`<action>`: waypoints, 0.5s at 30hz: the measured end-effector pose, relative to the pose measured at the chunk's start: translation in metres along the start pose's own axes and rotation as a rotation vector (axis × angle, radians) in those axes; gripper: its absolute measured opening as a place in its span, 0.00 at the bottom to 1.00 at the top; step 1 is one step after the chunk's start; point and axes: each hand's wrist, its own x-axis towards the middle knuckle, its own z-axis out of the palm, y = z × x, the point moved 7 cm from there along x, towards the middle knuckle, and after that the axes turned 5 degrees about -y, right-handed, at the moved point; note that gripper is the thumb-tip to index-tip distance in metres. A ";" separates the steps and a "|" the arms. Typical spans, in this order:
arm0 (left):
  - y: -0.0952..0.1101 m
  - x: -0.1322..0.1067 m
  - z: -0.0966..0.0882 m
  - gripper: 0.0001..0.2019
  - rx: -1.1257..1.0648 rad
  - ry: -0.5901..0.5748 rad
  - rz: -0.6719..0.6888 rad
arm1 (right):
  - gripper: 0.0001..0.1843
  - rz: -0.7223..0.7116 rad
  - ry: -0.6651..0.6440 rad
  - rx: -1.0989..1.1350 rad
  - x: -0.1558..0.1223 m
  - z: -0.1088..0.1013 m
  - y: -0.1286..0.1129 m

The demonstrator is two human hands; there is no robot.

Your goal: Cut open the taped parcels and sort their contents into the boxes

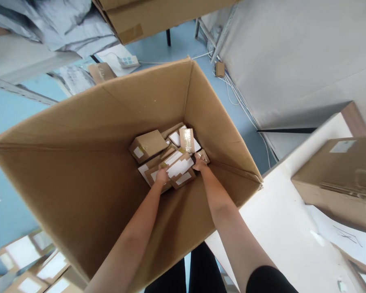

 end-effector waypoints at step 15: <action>-0.015 -0.034 0.025 0.29 -0.271 0.141 -0.134 | 0.37 -0.267 0.176 -0.078 -0.014 0.015 -0.082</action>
